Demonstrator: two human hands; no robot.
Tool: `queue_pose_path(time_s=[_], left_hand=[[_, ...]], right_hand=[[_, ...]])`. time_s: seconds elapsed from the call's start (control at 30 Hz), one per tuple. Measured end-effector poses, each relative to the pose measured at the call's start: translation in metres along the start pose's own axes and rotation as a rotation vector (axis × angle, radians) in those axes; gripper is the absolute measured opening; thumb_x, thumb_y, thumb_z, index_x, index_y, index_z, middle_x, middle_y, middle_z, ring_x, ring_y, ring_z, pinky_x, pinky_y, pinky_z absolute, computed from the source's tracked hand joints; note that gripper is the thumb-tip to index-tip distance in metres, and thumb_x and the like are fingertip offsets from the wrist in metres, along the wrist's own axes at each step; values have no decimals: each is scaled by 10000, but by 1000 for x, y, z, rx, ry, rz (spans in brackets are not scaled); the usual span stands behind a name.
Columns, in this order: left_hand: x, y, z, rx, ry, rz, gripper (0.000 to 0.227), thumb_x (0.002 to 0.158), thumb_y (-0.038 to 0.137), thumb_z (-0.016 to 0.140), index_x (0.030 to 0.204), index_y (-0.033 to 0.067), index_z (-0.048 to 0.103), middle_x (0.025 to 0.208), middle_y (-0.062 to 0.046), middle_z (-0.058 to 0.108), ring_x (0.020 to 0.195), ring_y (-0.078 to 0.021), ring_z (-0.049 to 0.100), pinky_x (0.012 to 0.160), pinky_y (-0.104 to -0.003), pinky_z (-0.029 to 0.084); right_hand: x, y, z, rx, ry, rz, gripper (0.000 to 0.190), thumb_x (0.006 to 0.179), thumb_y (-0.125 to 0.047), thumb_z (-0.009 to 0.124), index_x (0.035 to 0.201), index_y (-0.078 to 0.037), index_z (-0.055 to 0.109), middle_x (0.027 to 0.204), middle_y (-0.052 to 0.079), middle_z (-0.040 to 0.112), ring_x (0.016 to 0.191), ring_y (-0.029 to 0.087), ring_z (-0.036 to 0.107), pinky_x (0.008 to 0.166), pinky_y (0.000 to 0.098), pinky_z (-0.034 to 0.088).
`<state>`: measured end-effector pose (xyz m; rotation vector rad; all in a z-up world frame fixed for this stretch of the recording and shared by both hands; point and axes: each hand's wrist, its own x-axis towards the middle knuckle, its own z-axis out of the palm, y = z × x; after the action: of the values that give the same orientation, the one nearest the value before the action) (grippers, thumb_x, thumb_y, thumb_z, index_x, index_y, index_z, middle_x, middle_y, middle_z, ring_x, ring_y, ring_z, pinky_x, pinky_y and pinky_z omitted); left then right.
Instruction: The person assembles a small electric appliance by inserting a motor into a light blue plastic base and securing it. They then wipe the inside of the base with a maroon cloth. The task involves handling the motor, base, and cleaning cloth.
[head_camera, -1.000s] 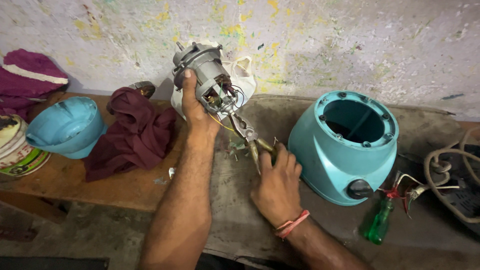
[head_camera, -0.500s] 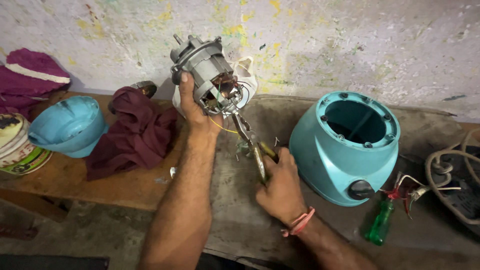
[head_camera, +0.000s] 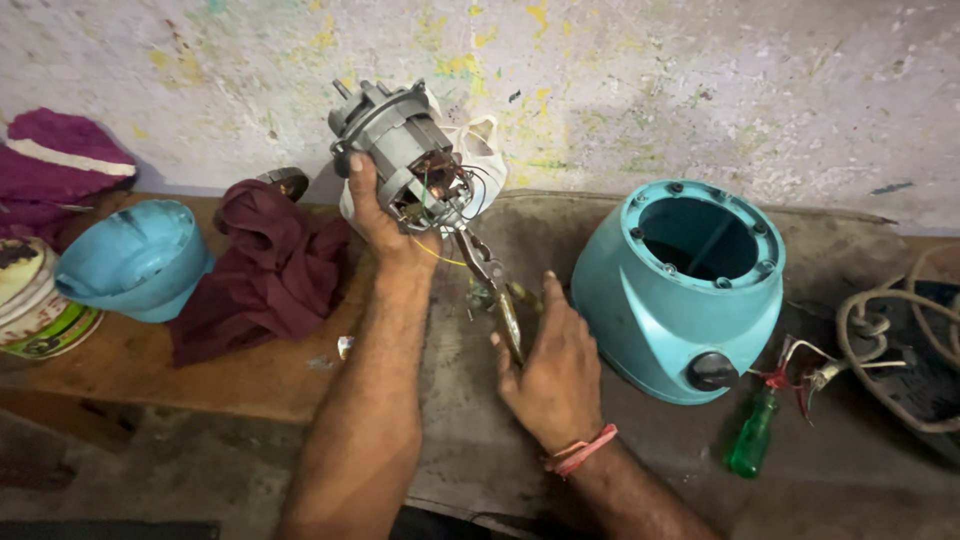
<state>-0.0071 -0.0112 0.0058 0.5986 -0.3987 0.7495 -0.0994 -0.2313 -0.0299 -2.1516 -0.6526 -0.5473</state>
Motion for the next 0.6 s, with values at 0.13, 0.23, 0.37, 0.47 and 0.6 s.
queue_pose_path(time_s=[0.13,0.23,0.37,0.47,0.6], left_hand=[[1,-7,3,-116,-48,-189,839,884,600,723,1433,9,495,1232,-175,653,1053,-330,690,936,-475,594],[-4,-11,10,4,-121,-217,829,886,578,729,1449,16,496,1274,-153,666,1101,-304,691,971,-458,591],[-5,-16,16,-32,-126,-306,785,919,545,727,1438,-3,514,1253,-161,677,1087,-294,700,966,-462,599],[-3,-23,17,-32,-88,-297,754,927,525,722,1426,-1,516,1219,-164,681,1051,-300,707,939,-474,611],[-1,-26,19,-16,-147,-271,734,958,505,711,1451,4,497,1226,-146,669,1058,-293,696,939,-483,606]], right_hand=[[2,2,-3,-19,-48,56,725,674,-72,752,1347,16,499,1093,249,575,1023,461,570,864,530,470],[0,8,-13,57,-93,123,696,664,-41,718,1332,-10,527,1110,235,581,1035,453,576,865,516,487],[-1,14,-24,129,-181,263,657,666,-48,701,1304,-36,544,1089,222,593,1010,423,601,857,496,502],[1,18,-24,159,-118,113,735,614,-50,728,1313,24,514,1117,263,594,1035,470,576,876,510,484],[4,21,-26,210,-145,145,642,632,-38,691,1263,18,589,1063,241,660,1004,444,633,878,481,514]])
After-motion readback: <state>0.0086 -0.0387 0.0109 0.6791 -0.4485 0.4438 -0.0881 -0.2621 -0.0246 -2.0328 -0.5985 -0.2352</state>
